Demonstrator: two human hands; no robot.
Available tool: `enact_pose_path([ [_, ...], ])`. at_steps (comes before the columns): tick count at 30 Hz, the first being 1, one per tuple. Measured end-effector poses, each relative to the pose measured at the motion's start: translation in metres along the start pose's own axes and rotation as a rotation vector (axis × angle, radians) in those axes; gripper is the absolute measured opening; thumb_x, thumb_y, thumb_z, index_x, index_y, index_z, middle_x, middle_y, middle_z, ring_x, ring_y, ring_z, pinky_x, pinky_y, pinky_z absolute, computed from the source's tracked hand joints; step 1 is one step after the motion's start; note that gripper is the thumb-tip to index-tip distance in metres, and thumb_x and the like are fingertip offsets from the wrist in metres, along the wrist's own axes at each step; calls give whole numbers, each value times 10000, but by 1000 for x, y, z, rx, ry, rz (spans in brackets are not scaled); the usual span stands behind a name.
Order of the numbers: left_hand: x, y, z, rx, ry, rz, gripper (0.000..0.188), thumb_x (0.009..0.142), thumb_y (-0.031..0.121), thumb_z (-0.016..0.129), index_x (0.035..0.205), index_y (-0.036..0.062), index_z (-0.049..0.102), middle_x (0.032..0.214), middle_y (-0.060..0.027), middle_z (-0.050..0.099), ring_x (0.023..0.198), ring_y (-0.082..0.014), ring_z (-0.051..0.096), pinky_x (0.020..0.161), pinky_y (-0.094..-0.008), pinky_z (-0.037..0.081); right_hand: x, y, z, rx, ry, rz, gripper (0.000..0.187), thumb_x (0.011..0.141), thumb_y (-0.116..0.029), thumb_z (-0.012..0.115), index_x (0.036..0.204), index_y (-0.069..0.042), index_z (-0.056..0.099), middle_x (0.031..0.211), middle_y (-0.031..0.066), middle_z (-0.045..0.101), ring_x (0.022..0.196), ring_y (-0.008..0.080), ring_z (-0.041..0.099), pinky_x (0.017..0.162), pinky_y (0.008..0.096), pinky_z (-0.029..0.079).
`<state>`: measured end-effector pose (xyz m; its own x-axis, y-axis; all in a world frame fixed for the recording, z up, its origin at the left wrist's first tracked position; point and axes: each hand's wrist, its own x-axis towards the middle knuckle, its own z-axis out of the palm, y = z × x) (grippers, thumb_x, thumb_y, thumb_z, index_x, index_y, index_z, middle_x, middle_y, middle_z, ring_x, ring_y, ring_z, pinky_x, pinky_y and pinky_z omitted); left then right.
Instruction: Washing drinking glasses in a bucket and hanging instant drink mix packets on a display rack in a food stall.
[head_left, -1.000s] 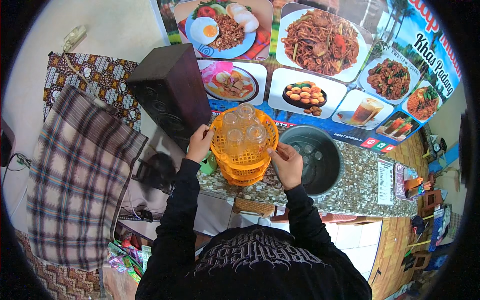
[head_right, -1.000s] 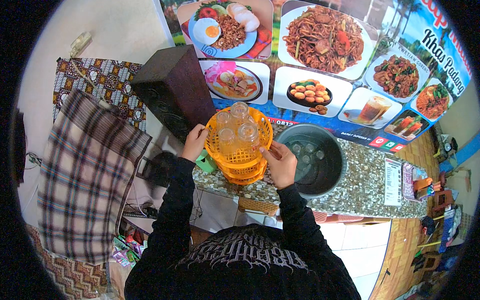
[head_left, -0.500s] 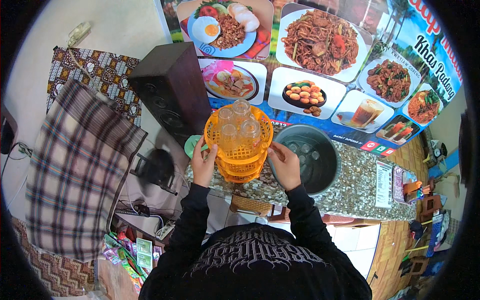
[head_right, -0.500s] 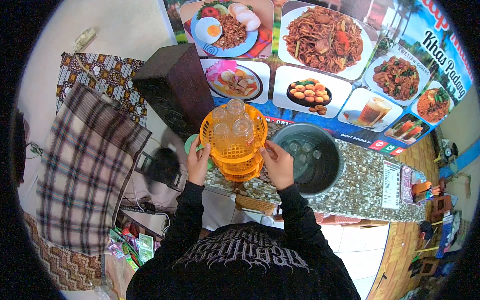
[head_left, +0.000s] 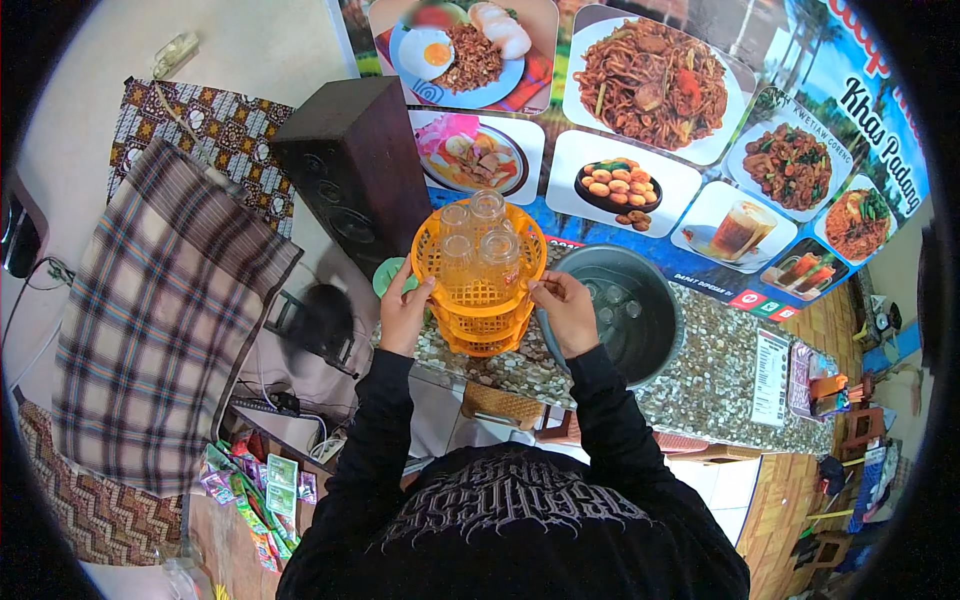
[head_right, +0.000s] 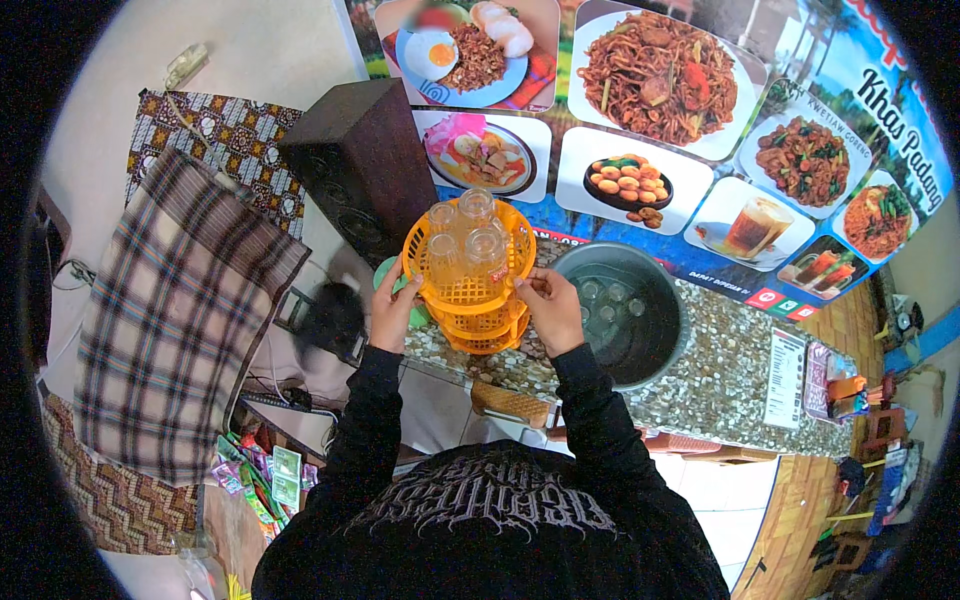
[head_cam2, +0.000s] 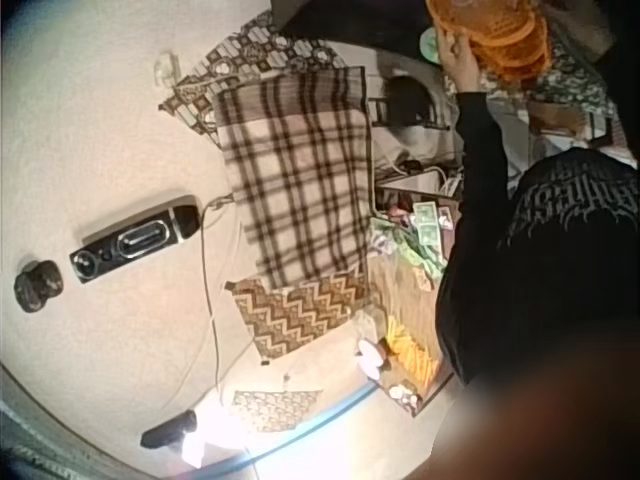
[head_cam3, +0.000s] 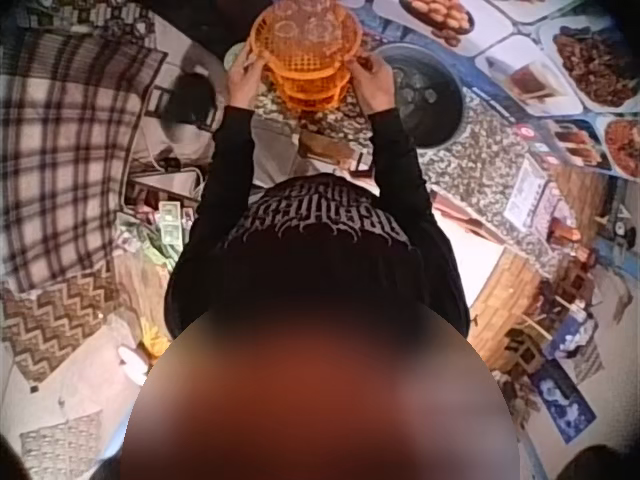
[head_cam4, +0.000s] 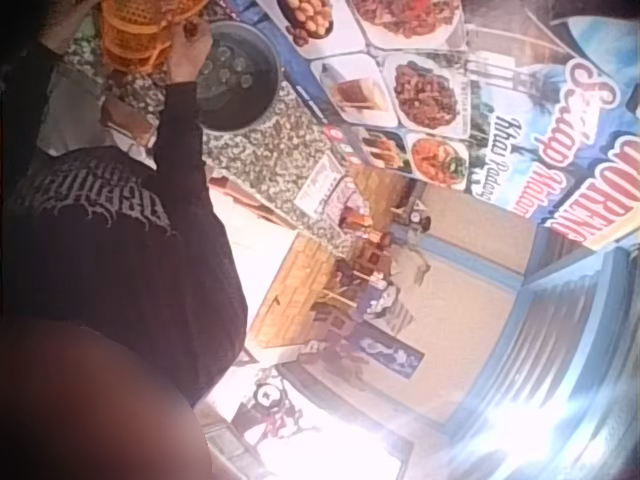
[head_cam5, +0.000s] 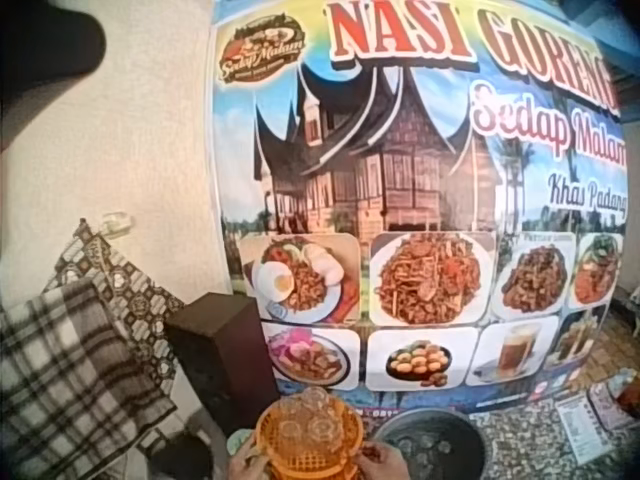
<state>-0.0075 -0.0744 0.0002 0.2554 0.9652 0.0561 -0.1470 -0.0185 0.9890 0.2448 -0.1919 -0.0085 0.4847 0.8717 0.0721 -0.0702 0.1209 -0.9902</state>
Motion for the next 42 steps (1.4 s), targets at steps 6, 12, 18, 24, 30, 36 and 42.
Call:
enact_pose_path([
  [6, 3, 0, -5, 17, -90, -8, 658, 1042, 59, 703, 1636, 14, 422, 1357, -90, 709, 1025, -84, 709, 901, -235, 556, -22, -8, -1, 14, 39, 35, 247, 985, -104, 787, 1111, 72, 668, 972, 51, 715, 879, 106, 673, 804, 268, 551],
  [12, 4, 7, -3, -3, -170, -50, 666, 1035, 44, 707, 1638, 19, 424, 1404, -75, 677, 1008, -57, 678, 910, -220, 541, -45, -10, -8, -25, 69, 59, 237, 981, -95, 794, 1094, 58, 652, 972, 57, 713, 880, 102, 667, 796, 269, 556],
  [18, 9, 0, -4, -20, -234, -44, 653, 1040, 34, 692, 1635, 16, 424, 1426, -75, 661, 1066, -68, 676, 942, -231, 542, -55, -13, -8, 29, 85, 90, 228, 983, -83, 791, 1103, 48, 649, 972, 47, 708, 876, 92, 657, 786, 258, 548],
  [24, 9, -4, 0, -59, -172, -27, 619, 1064, 87, 690, 1616, -20, 431, 1427, -96, 662, 1117, -97, 684, 966, -250, 542, -46, -13, -4, 89, 75, 92, 217, 984, -74, 787, 1113, 37, 652, 958, 30, 697, 867, 86, 651, 791, 246, 535],
  [30, 6, -5, 1, -41, -118, -75, 596, 1076, 158, 700, 1582, -46, 459, 1380, -96, 685, 1137, -114, 680, 971, -252, 537, -44, -11, -6, 107, 64, 117, 220, 981, -85, 798, 1109, 31, 660, 950, 19, 694, 862, 74, 643, 776, 237, 524],
  [36, 0, -14, -7, -59, -150, -14, 567, 1094, 174, 673, 1570, -52, 465, 1449, -108, 623, 1229, -139, 650, 1029, -277, 518, -48, -14, -6, 100, 56, 136, 217, 991, -106, 795, 1104, 33, 671, 957, 16, 694, 857, 67, 633, 771, 231, 516],
  [42, -29, -21, -5, 74, -109, 83, 600, 1124, 200, 612, 1624, -33, 376, 1532, -148, 557, 1328, -193, 607, 1104, -324, 489, -56, -10, -6, -14, 82, 47, 242, 999, -133, 788, 1125, 46, 684, 994, 47, 732, 887, 83, 677, 789, 256, 546],
])
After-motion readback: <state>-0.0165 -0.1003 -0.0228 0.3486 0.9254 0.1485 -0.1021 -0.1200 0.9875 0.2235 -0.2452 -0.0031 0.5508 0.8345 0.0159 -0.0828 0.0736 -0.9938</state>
